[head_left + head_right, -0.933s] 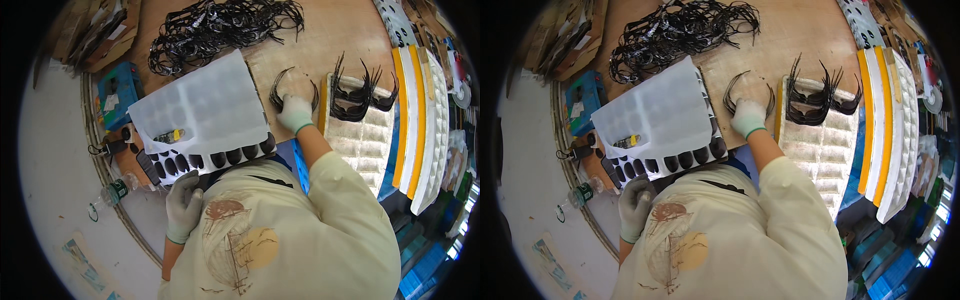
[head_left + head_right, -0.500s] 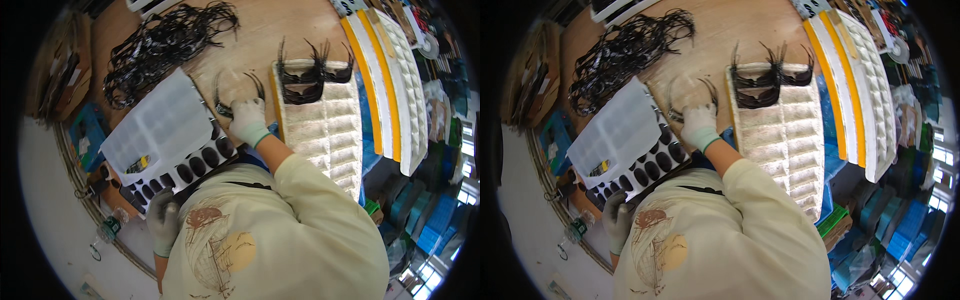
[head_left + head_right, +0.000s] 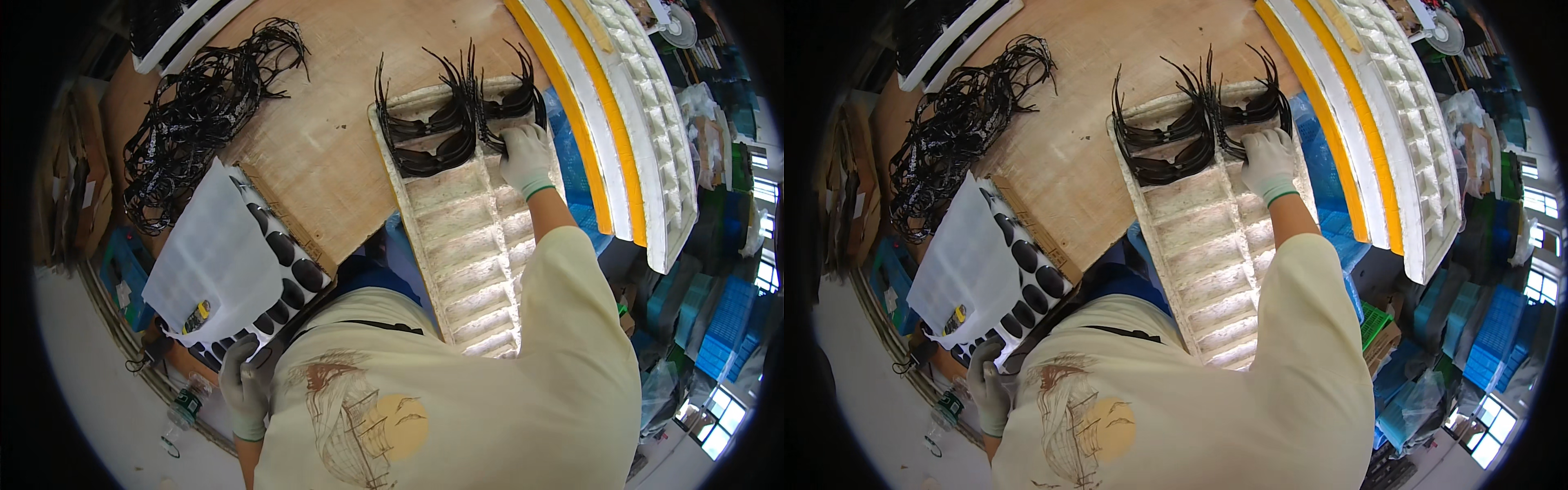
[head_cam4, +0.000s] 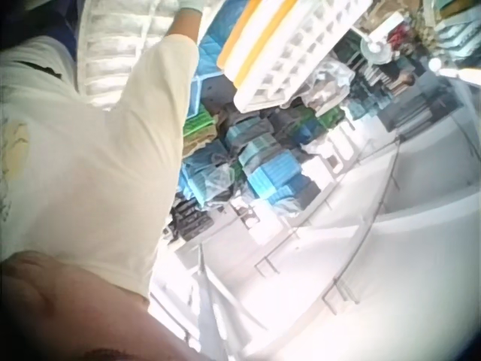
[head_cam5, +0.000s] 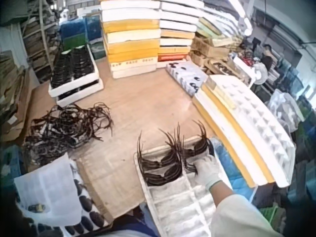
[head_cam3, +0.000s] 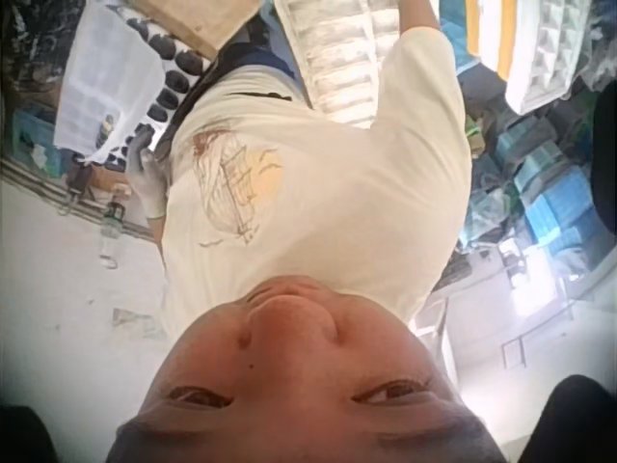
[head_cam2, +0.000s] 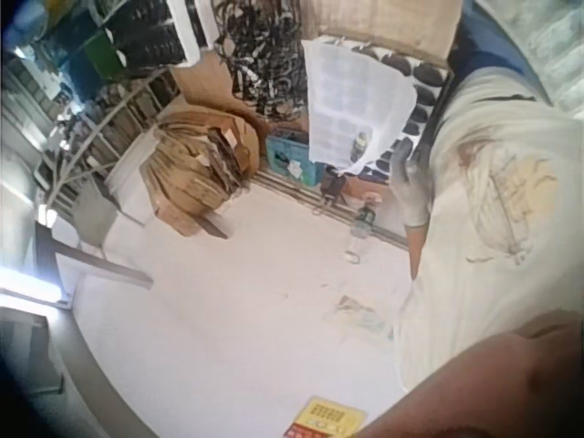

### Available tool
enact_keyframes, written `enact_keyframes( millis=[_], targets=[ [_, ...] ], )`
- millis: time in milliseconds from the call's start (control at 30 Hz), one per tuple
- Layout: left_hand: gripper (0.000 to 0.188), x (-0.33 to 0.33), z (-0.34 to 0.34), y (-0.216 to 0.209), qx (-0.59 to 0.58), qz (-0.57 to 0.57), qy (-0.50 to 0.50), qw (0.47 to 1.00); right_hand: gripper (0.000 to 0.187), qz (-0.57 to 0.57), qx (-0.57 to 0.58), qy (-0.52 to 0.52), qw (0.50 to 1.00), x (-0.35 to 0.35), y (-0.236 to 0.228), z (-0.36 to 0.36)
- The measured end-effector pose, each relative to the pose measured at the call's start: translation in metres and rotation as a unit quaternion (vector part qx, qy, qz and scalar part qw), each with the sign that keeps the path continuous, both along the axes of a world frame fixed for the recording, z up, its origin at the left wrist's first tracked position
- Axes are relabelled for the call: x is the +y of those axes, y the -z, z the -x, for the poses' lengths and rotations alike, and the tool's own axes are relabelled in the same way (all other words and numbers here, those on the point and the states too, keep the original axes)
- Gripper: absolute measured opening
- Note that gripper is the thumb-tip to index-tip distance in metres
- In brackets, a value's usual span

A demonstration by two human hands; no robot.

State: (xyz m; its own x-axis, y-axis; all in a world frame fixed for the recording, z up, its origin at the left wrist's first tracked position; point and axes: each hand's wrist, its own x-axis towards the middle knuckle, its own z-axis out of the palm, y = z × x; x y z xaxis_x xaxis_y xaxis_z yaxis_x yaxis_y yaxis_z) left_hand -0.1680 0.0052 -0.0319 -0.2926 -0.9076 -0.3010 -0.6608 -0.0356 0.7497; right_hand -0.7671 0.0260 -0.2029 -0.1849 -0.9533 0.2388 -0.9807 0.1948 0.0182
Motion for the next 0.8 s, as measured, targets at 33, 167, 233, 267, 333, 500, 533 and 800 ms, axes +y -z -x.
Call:
enact_keyframes(
  millis=[33, 167, 233, 267, 333, 500, 533, 800],
  targets=[
    [0.051, 0.000, 0.003, 0.001, -0.012, 0.008, 0.001, 1.000, 0.029, -0.059, 0.008, 0.008, 0.998, -0.004, 0.002, 0.002],
    [0.054, 0.003, 0.010, -0.008, -0.033, 0.019, -0.022, 0.999, 0.031, -0.155, -0.038, 0.086, 0.983, -0.013, -0.008, -0.009],
    [0.051, 0.001, 0.009, -0.011, -0.063, 0.030, -0.003, 0.998, 0.040, -0.198, -0.047, 0.088, 0.975, -0.018, -0.014, -0.008],
    [0.048, 0.001, 0.005, -0.011, -0.075, 0.044, 0.009, 0.996, 0.043, -0.194, -0.074, 0.067, 0.976, -0.022, -0.023, -0.010],
    [0.042, -0.003, 0.008, -0.016, -0.048, 0.026, 0.008, 0.998, 0.042, -0.193, -0.079, 0.055, 0.976, -0.026, -0.038, -0.021],
    [0.030, -0.011, -0.022, -0.020, -0.035, 0.129, -0.018, 0.991, 0.055, -0.116, -0.071, -0.015, 0.991, -0.010, -0.040, -0.027],
    [0.028, -0.018, -0.030, -0.022, -0.063, 0.167, -0.028, 0.983, 0.056, -0.073, -0.068, -0.021, 0.995, -0.010, -0.054, -0.043],
    [0.034, -0.156, -0.138, 0.043, -0.272, 0.091, -0.089, 0.954, 0.070, -0.076, -0.289, -0.317, 0.900, -0.074, -0.145, -0.352]
  ],
)
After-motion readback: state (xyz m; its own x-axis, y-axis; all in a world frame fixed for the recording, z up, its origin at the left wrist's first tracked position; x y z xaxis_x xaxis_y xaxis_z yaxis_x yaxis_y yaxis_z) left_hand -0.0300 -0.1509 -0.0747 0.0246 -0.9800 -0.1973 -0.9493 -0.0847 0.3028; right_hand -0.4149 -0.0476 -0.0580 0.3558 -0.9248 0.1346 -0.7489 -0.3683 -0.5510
